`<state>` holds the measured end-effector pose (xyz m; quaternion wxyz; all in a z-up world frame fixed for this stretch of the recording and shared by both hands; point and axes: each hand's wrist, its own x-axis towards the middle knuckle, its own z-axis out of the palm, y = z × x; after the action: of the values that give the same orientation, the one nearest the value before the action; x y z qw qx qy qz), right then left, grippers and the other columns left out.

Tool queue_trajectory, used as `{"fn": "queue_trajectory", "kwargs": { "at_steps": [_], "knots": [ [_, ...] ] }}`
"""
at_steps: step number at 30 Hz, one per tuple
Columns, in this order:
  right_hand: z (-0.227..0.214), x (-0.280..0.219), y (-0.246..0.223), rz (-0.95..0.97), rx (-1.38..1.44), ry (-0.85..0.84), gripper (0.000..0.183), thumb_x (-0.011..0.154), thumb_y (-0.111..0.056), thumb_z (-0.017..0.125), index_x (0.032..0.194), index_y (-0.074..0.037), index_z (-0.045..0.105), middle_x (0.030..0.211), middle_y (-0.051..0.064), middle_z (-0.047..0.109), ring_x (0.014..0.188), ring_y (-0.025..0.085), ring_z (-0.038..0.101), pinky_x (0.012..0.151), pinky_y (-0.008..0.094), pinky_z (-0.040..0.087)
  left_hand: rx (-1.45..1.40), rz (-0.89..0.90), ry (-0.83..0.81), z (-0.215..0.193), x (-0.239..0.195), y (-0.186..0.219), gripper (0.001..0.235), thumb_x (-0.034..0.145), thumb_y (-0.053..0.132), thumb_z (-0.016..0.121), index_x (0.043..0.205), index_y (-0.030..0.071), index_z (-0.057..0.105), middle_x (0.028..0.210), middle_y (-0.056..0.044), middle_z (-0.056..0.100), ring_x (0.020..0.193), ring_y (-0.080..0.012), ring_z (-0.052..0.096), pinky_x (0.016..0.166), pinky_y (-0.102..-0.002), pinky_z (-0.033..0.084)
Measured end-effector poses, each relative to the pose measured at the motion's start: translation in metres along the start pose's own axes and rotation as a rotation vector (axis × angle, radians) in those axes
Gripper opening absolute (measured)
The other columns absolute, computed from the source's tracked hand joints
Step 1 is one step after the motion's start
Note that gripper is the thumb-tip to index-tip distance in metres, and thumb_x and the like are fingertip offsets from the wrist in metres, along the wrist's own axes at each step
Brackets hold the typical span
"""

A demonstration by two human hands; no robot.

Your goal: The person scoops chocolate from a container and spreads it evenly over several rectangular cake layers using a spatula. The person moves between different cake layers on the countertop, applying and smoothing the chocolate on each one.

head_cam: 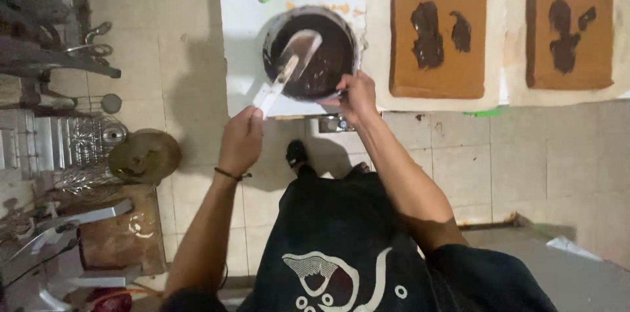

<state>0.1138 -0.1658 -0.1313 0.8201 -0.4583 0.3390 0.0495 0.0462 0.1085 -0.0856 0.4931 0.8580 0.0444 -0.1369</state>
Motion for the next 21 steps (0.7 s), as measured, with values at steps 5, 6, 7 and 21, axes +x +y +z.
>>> {"fn": "queue_trajectory", "kwargs": {
  "at_steps": [5, 6, 7, 21],
  "knots": [
    [0.022, -0.014, -0.017, -0.124, -0.113, 0.046, 0.035, 0.061, 0.010, 0.057, 0.094, 0.000, 0.061, 0.084, 0.012, 0.051, 0.070, 0.032, 0.058, 0.043, 0.047, 0.066, 0.229, -0.208, -0.031, -0.057, -0.041, -0.041, 0.043, 0.113, 0.030, 0.044, 0.101, 0.001, 0.073, 0.088, -0.021, 0.072, 0.081, -0.0329, 0.067, 0.071, -0.046, 0.050],
    [0.037, -0.037, -0.033, -0.173, -0.152, 0.053, 0.033, 0.061, 0.009, 0.057, 0.092, -0.001, 0.061, 0.080, 0.011, 0.052, 0.070, 0.029, 0.058, 0.043, 0.041, 0.065, 0.235, -0.270, -0.023, -0.069, -0.054, -0.048, 0.042, 0.113, 0.030, 0.046, 0.101, 0.001, 0.073, 0.086, -0.019, 0.072, 0.075, -0.0272, 0.062, 0.068, -0.043, 0.048],
    [0.033, -0.029, -0.030, -0.174, -0.145, 0.058, 0.033, 0.061, 0.009, 0.057, 0.092, -0.001, 0.061, 0.080, 0.011, 0.052, 0.070, 0.029, 0.058, 0.043, 0.041, 0.065, 0.241, -0.266, -0.028, -0.080, -0.058, -0.038, 0.042, 0.113, 0.030, 0.046, 0.101, 0.001, 0.073, 0.086, -0.019, 0.072, 0.075, -0.0272, 0.062, 0.068, -0.043, 0.048],
    [0.054, -0.036, -0.036, -0.045, -0.006, 0.114, 0.033, 0.062, 0.007, 0.061, 0.094, 0.000, 0.061, 0.081, 0.012, 0.045, 0.077, 0.035, 0.054, 0.050, 0.055, 0.068, 1.038, 0.881, 0.357, -0.042, -0.059, -0.070, 0.044, 0.099, 0.006, 0.052, 0.141, 0.007, 0.063, 0.077, -0.009, 0.049, 0.060, -0.0227, 0.044, 0.058, -0.034, 0.039]
  ]
}}
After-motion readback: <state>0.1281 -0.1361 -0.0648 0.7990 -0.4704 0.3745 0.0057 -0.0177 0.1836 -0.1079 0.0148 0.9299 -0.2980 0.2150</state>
